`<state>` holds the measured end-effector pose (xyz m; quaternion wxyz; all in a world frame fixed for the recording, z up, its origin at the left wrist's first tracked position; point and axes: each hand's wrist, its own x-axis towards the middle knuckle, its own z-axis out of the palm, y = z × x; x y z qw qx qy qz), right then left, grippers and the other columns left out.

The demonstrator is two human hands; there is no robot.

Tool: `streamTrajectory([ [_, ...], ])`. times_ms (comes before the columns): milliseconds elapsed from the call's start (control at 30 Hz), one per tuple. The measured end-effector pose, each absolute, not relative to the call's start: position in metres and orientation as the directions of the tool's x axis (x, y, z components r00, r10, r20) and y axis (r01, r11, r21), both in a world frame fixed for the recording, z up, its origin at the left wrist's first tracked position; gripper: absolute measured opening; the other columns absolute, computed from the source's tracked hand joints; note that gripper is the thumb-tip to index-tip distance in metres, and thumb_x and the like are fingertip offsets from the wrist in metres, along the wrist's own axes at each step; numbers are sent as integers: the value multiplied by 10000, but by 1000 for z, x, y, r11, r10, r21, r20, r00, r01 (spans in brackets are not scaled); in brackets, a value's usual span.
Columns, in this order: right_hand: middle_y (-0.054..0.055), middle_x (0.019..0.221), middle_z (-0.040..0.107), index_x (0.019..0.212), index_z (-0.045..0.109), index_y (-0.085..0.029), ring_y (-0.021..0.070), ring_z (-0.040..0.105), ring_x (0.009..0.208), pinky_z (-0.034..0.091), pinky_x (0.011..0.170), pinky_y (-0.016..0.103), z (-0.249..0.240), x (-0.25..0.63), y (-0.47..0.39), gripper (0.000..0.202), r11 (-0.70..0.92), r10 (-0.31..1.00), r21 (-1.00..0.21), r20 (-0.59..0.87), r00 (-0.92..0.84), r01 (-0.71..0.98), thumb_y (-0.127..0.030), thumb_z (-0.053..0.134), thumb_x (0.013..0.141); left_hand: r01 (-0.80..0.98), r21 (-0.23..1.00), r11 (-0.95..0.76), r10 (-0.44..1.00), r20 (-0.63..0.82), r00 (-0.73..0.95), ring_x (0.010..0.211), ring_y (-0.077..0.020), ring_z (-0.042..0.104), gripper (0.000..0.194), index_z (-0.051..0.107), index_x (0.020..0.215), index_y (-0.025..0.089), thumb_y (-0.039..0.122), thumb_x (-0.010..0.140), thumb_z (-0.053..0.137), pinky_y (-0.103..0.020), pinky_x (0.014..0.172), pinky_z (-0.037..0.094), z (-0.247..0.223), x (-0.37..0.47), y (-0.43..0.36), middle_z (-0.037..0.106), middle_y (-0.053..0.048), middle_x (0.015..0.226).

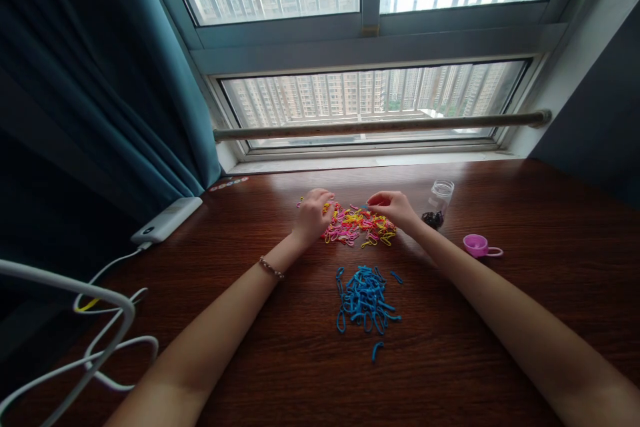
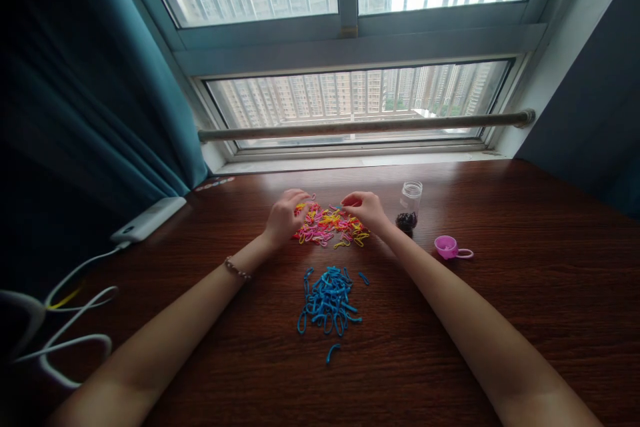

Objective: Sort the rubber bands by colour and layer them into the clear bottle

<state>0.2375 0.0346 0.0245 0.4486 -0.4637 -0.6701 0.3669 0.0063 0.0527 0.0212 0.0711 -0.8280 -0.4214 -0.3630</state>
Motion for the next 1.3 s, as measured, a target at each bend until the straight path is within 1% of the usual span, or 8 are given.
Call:
streamTrajectory([
  [167, 24, 680, 648, 784, 652, -107, 127, 616, 625, 506, 629, 243, 50, 226, 12, 255, 33, 590, -979, -143, -795, 200, -284, 716, 611, 876, 389, -285, 885, 459, 84, 1096, -287, 477, 398, 526, 1105, 66, 285, 774, 509, -419, 956, 364, 2, -28, 89, 550, -178, 1134],
  [300, 47, 775, 668, 880, 660, -114, 145, 635, 688, 513, 642, 238, 50, 215, 0, 328, 0, 330, -947, -303, -894, 321, -307, 710, 620, 810, 526, -259, 950, 289, 116, 1038, -269, 538, 384, 529, 1126, 101, 294, 802, 459, -398, 909, 407, -10, -38, 99, 576, -155, 1136],
  [400, 71, 792, 667, 931, 655, -112, 153, 632, 672, 509, 610, 253, 44, 216, 7, 353, 92, 551, -952, -194, -811, 291, -346, 664, 667, 768, 551, -328, 939, 276, 204, 1037, -220, 552, 368, 540, 1126, 126, 295, 812, 448, -336, 917, 415, -11, -34, 98, 590, -111, 1139],
  [500, 91, 794, 665, 899, 667, -120, 184, 617, 722, 495, 657, 307, 35, 222, 21, 284, 312, 879, -830, 68, -471, 462, -348, 589, 750, 643, 614, -459, 885, 247, 395, 1040, -203, 554, 451, 508, 1176, 148, 356, 776, 518, -316, 910, 426, -5, -26, 91, 581, -93, 1158],
  [600, 127, 1107, 588, 1018, 642, -201, 302, 505, 1009, 412, 834, 467, 20, 224, 27, 318, 365, 922, -518, 318, -222, 774, -383, 592, 762, 481, 632, -608, 751, 260, 607, 1098, -234, 509, 615, 501, 1195, 178, 387, 642, 671, -364, 955, 387, 3, -19, 80, 545, -103, 1201],
  [767, 117, 1302, 431, 1237, 484, -289, 361, 368, 1131, 322, 891, 550, -2, 210, 16, 524, 410, 903, -326, 278, -328, 852, -543, 502, 778, 438, 597, -672, 707, 340, 621, 998, -226, 562, 520, 572, 1102, 154, 315, 625, 702, -367, 895, 427, 5, -8, 69, 601, -114, 1088],
  [1100, 62, 891, 642, 777, 672, -172, 171, 580, 826, 449, 774, 280, -2, 205, 21, 71, 579, 806, -561, 505, -310, 591, -161, 610, 743, 389, 670, -633, 771, 496, 400, 854, -185, 623, 255, 642, 952, 151, 269, 730, 599, -317, 796, 488, 5, 5, 60, 673, -75, 942],
  [1300, 50, 835, 666, 812, 656, -173, 177, 612, 773, 478, 735, 292, 17, 221, 29, 110, 512, 820, -706, 572, -34, 489, -242, 611, 740, 314, 792, -524, 851, 505, 146, 816, -190, 633, 322, 640, 949, 141, 362, 718, 612, -324, 758, 505, 21, -11, 73, 676, -85, 916],
])
